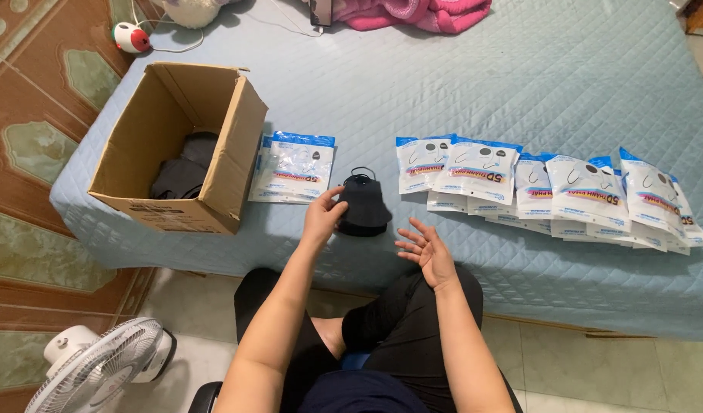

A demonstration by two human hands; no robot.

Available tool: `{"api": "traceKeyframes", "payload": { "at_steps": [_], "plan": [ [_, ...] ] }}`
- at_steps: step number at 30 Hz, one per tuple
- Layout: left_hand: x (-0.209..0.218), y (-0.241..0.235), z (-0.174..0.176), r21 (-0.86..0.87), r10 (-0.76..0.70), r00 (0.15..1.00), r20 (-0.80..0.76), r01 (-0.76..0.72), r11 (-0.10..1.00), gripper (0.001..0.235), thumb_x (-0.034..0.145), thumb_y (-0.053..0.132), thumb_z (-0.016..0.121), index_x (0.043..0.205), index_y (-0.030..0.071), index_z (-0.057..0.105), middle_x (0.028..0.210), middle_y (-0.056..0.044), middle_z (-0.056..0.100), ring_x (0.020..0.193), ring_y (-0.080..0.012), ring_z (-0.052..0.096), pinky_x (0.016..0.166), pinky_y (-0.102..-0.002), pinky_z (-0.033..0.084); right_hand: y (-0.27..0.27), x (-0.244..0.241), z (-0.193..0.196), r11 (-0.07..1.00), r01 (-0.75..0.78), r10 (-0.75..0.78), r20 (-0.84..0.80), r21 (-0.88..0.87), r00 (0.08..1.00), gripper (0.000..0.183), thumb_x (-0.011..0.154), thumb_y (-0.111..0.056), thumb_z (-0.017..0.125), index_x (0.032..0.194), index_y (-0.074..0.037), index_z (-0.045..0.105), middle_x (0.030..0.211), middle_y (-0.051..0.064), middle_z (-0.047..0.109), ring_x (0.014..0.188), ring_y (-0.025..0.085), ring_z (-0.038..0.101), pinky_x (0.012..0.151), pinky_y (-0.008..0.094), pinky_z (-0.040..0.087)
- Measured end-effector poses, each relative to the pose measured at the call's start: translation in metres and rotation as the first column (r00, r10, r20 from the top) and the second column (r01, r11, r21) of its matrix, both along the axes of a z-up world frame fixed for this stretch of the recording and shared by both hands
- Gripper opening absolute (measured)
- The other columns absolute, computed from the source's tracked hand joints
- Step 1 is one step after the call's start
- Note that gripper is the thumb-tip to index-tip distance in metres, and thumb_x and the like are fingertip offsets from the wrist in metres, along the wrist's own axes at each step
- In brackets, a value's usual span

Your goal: The person sits on the floor and packs black face masks into small plastic bags. They take masks from a cardboard box, place them into a bag, and then set the sealed bag aside on the bed next to a growing stack of packaged masks.

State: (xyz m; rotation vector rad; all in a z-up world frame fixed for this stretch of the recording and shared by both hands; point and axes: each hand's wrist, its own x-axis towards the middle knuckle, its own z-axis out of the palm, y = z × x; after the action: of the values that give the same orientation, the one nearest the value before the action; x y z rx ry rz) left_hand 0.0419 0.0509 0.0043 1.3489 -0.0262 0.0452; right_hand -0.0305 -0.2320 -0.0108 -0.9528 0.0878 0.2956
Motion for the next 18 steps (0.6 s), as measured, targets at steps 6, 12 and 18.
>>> {"api": "traceKeyframes", "payload": {
  "at_steps": [6, 12, 18],
  "plan": [
    [0.004, 0.011, -0.014, 0.807, 0.165, 0.986, -0.005, -0.094, 0.584, 0.051, 0.083, 0.026, 0.082, 0.13, 0.01, 0.07, 0.095, -0.007, 0.064, 0.102, -0.0311, 0.063, 0.093, -0.042, 0.052, 0.007, 0.0, 0.005, 0.987, 0.011, -0.019, -0.051, -0.163, 0.999, 0.059, 0.101, -0.048, 0.055, 0.147, -0.011, 0.055, 0.133, 0.021, 0.068, 0.11, 0.036, 0.071, 0.083, 0.049, 0.063],
    [0.016, 0.006, -0.012, 0.837, 0.057, 0.979, -0.194, 0.135, 0.53, 0.082, 0.083, 0.049, 0.082, 0.144, 0.001, 0.056, 0.129, -0.02, 0.061, 0.128, -0.0422, 0.053, 0.109, -0.054, 0.045, 0.015, 0.001, 0.008, 0.96, 0.005, -0.033, -0.095, -0.279, 0.995, 0.058, 0.098, -0.045, 0.062, 0.146, -0.012, 0.058, 0.135, 0.022, 0.066, 0.111, 0.036, 0.071, 0.083, 0.049, 0.063],
    [0.023, 0.0, -0.023, 0.799, 0.006, 0.972, -0.233, 0.188, 0.572, 0.071, 0.067, 0.043, 0.093, 0.121, 0.0, 0.072, 0.109, -0.021, 0.071, 0.112, -0.0446, 0.065, 0.097, -0.052, 0.055, 0.017, 0.006, -0.013, 0.917, 0.134, -0.125, 0.048, -0.376, 0.991, 0.048, 0.1, -0.026, 0.067, 0.143, -0.007, 0.059, 0.132, 0.022, 0.067, 0.106, 0.029, 0.073, 0.079, 0.037, 0.065]
  ]
}}
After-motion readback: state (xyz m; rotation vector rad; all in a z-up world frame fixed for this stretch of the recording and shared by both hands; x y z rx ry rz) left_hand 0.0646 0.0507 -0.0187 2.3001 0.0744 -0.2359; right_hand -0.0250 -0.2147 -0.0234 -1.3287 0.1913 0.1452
